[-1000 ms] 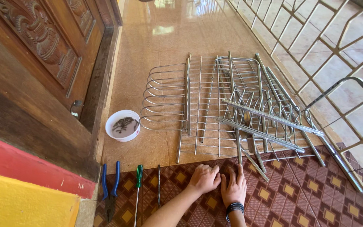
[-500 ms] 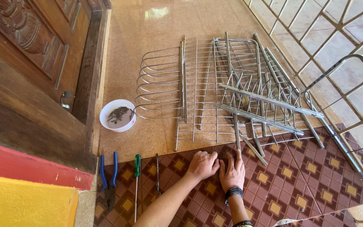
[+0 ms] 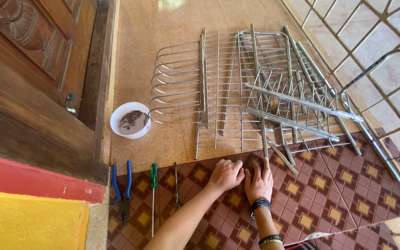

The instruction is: The person assembles a metal dish rack on the floor by connecting wireframe sections with screws and nuts. They use a screwdriver to tighten fasteners and arrange the components into a larger structure.

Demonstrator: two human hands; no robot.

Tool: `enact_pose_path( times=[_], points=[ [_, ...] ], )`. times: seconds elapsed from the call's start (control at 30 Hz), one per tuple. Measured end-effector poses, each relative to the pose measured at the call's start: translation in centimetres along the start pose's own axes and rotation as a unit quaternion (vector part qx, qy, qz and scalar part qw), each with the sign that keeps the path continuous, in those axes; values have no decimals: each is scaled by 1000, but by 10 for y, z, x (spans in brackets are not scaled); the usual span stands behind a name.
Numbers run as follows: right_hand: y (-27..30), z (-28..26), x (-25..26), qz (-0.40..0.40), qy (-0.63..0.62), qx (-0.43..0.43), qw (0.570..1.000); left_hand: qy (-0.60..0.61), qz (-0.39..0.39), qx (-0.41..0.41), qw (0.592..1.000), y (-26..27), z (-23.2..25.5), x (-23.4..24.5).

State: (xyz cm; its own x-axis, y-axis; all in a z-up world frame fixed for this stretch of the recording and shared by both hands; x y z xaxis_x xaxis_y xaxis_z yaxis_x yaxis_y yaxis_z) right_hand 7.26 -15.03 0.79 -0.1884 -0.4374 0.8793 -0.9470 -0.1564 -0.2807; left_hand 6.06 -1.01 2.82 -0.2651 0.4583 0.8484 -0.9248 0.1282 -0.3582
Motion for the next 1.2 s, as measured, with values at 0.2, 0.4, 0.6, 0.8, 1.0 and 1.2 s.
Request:
enact_pose_path(
  times=[0.2,0.4,0.6,0.8,1.0,1.2],
  points=[
    [2,-4,5,19,-4,17,1000,4,19,-5,1000,0,5,10],
    [2,0,0,1,-11,1,1000,-23,56,-14,998,4,4,6],
    [3,-8,9,33,-24,17,999,58,-54,-27,997,5,-14,-10],
    [9,-26,28,131,85,17,988,116,-36,41,992,42,-63,57],
    [16,-97,5,73,-111,149,980,15,-79,322,943,82,-131,141],
    [51,-208,-1,-129,-179,268,938,-69,-127,437,888,101,-155,165]
  ],
)
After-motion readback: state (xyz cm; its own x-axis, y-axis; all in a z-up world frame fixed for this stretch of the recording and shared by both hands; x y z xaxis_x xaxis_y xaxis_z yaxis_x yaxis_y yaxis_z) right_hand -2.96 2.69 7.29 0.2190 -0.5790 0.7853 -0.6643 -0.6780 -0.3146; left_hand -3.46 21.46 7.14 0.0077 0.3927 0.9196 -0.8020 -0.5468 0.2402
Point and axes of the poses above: each hand's wrist, its own y-axis away from the middle knuckle, its own x-axis out of the back of the hand, z = x × y, the point moved 6 cm from there along -y, towards the middle knuckle, and after that the axes turned 1 degree about x, right-handed, at the moved point
